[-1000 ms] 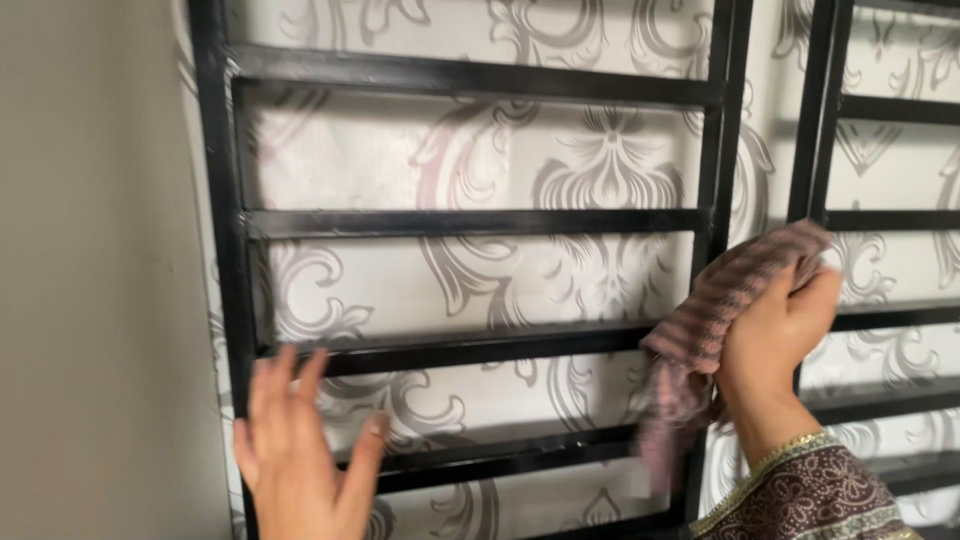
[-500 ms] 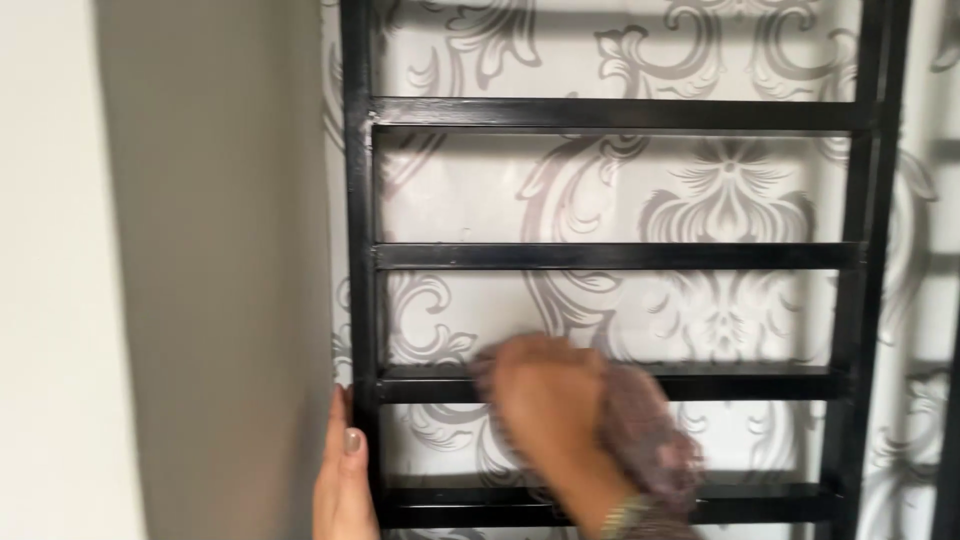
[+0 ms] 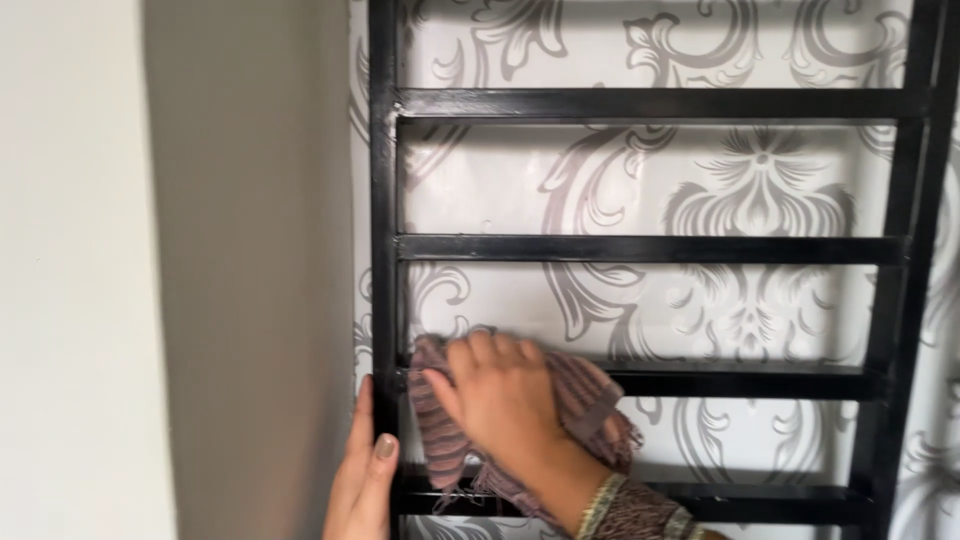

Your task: The recorder uses a cloth to wipe down a black metal decorative grate in an entryway.

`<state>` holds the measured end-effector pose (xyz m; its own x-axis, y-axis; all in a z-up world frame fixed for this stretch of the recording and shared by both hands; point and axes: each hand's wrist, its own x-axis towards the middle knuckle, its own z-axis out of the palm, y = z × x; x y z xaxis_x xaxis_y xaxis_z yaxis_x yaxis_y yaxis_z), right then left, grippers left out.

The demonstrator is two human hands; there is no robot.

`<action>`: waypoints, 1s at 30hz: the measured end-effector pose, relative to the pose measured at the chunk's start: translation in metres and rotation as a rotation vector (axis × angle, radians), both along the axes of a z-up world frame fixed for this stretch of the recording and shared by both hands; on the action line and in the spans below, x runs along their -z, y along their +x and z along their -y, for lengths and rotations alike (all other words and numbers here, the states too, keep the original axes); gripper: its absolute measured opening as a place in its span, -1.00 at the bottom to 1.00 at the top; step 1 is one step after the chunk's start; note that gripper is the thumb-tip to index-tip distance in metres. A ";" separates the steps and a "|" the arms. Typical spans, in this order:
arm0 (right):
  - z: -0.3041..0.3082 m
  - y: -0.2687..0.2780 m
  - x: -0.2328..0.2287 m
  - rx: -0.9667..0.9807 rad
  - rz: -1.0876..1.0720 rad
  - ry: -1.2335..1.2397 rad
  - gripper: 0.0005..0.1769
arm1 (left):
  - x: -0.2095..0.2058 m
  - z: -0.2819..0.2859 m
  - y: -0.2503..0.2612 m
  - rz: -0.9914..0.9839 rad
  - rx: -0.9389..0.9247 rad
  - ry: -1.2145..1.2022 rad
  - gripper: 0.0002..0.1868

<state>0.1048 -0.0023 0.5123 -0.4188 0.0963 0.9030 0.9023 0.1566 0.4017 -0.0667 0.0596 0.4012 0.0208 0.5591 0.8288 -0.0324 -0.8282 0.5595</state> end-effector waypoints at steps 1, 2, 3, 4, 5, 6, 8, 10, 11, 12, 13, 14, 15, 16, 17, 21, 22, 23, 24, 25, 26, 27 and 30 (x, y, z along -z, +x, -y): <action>0.006 0.013 0.000 0.014 0.007 -0.009 -0.63 | 0.002 -0.002 0.002 0.004 -0.003 0.021 -0.03; 0.012 0.035 0.001 0.027 0.002 -0.013 -0.63 | 0.002 -0.001 0.000 0.000 0.010 0.017 -0.03; 0.019 0.057 0.002 0.058 0.010 0.001 -0.63 | 0.001 0.001 -0.001 -0.004 -0.005 0.021 -0.05; 0.027 0.080 0.003 0.090 0.019 0.015 -0.63 | 0.000 0.002 -0.002 -0.007 -0.020 0.024 -0.06; 0.036 0.114 0.005 0.104 0.014 0.012 -0.63 | 0.000 0.001 -0.002 -0.012 -0.005 0.022 -0.06; 0.047 0.148 0.008 0.163 -0.034 0.015 -0.66 | 0.001 0.000 -0.003 -0.020 -0.025 0.041 -0.07; 0.065 0.225 0.015 0.233 -0.081 0.021 -0.69 | -0.003 0.001 -0.001 -0.028 -0.033 0.063 -0.07; 0.083 0.308 0.025 0.515 -0.250 0.015 -0.70 | -0.008 0.009 0.001 -0.014 -0.083 0.030 -0.07; 0.093 0.307 0.021 0.521 -0.249 0.015 -0.70 | -0.012 0.012 0.003 -0.014 -0.076 0.030 -0.07; 0.102 0.307 0.018 0.442 -0.197 0.004 -0.69 | -0.016 0.016 0.005 -0.012 -0.114 0.016 -0.08; 0.112 0.306 0.013 0.364 -0.145 -0.003 -0.68 | -0.021 0.019 0.007 -0.011 -0.150 0.004 -0.09; 0.111 0.304 0.012 0.373 -0.145 -0.001 -0.68 | -0.028 0.024 0.008 -0.011 -0.142 0.006 -0.09; 0.109 0.303 0.008 0.344 -0.201 -0.004 -0.68 | -0.036 0.027 0.010 -0.031 -0.233 0.019 -0.11; 0.107 0.302 0.004 0.315 -0.257 -0.006 -0.68 | -0.045 0.030 0.012 -0.051 -0.324 0.032 -0.13; 0.109 0.298 -0.002 0.312 -0.255 0.009 -0.68 | -0.056 0.030 0.013 -0.045 -0.326 0.047 -0.13; 0.118 0.292 -0.039 0.069 -0.560 0.183 -0.75 | -0.116 0.045 0.018 -0.031 -0.419 0.161 -0.19; 0.121 0.294 -0.052 0.079 -0.486 0.325 -0.78 | -0.134 0.053 0.020 -0.025 -0.429 0.187 -0.19; 0.132 0.282 -0.073 0.069 -0.480 0.339 -0.78 | -0.151 0.052 0.022 -0.015 -0.436 0.200 -0.19; 0.143 0.269 -0.095 0.092 -0.439 0.415 -0.78 | -0.167 0.052 0.023 -0.013 -0.461 0.218 -0.19; 0.154 0.256 -0.114 0.114 -0.398 0.487 -0.78 | -0.181 0.052 0.024 -0.012 -0.488 0.233 -0.18; 0.159 0.245 -0.128 0.102 -0.392 0.497 -0.78 | -0.191 0.047 0.024 -0.002 -0.497 0.243 -0.18; 0.163 0.234 -0.141 0.132 -0.274 0.641 -0.79 | -0.202 0.041 0.024 0.034 -0.511 0.249 -0.18; 0.129 0.251 -0.162 0.168 -0.163 0.666 -0.79 | -0.222 0.009 0.023 0.184 -0.367 0.136 -0.16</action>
<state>0.3561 -0.1316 0.6743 -0.3015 -0.4468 0.8423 0.9493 -0.2227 0.2217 -0.0434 0.0511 0.6229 -0.3142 0.3870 0.8669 0.1887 -0.8694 0.4566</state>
